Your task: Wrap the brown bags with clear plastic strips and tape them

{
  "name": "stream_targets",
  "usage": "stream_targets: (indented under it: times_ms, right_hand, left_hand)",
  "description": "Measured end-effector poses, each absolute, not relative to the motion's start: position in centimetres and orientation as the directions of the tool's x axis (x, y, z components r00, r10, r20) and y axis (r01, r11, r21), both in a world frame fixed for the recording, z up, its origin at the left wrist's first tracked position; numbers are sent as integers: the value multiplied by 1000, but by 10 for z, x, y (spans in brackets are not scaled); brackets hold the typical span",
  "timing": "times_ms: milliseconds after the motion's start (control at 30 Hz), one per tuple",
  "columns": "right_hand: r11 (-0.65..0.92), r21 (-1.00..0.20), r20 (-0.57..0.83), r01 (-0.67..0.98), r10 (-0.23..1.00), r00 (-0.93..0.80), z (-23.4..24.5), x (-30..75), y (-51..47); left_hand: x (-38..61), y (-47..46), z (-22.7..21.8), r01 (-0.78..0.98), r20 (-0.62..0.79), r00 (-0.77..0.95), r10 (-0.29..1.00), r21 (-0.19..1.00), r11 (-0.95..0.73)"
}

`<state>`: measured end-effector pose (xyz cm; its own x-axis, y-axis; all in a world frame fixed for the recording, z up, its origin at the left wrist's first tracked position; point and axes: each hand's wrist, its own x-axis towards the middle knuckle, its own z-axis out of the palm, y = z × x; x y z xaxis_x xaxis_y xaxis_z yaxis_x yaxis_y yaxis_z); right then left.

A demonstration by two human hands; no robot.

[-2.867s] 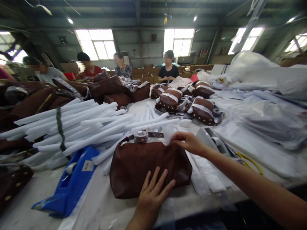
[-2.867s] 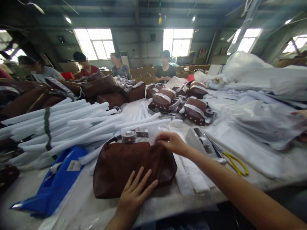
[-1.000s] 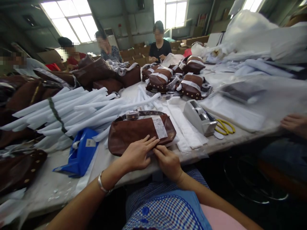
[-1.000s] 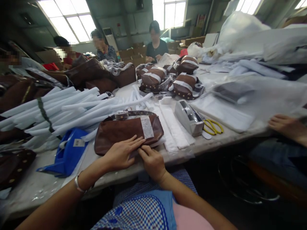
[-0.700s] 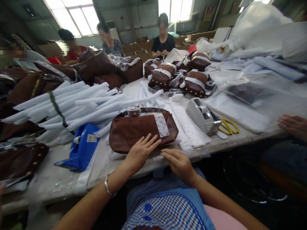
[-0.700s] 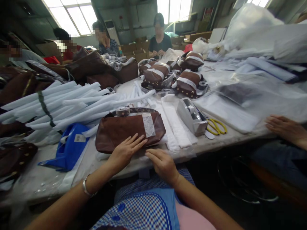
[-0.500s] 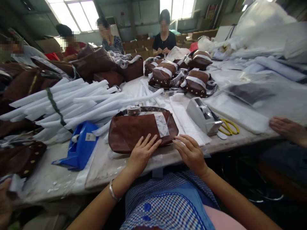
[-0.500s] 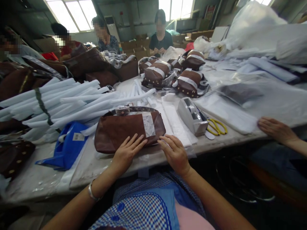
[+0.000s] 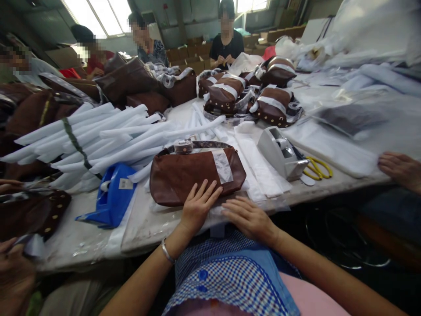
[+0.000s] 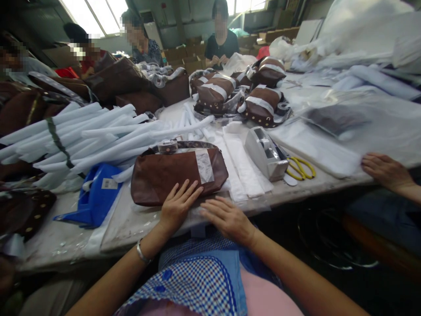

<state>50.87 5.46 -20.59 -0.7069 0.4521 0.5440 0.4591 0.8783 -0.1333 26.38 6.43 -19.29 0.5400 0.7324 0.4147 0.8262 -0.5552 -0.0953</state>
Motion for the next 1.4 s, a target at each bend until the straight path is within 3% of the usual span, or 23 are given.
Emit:
stream_targets:
  times_ms: [67,167,367,467,833,967,1067,1167,1233,1400]
  right_hand:
    - [914,-151,427,375,403,-810,-214,503,44]
    - [893,-197,346,404,449,-824,-227,491,41]
    - [915,-175,594,364,393,-702,-238,475,53]
    - [916,-181,648,357,384,-657,-236,478,54]
    - [912,-237,589,335,409,-698,-239,516,37]
    - [925,-309,544,220,362,-757,-209,529,42]
    - [882,-354,630,310,470,-619,-176,534,68]
    - [814,-296,718,499,535,-446,-155,525,119]
    - [785,-249,700,567,550,-455,-151,513,159]
    - [864,-140,679,485,440,-588,-154,491,233]
  left_hand:
    - [262,65,-194,818,431,547,717,-95,-567]
    - [260,66,-194,807,439,564,700,-111,-580]
    - [260,67,-192,796,453,584,674,-159,-583]
    - [259,68,-192,797,466,586,663,-185,-575]
    - [249,69,-191,816,522,550,652,-171,-552]
    - [250,69,-196,821,528,541,655,-162,-547]
    - [250,70,-199,824,546,534,645,-166,-542]
    - [250,70,-200,829,567,525,634,-173,-532]
    - [251,70,-200,831,579,524,625,-187,-523]
    - [252,73,-203,834,612,524,593,-226,-504]
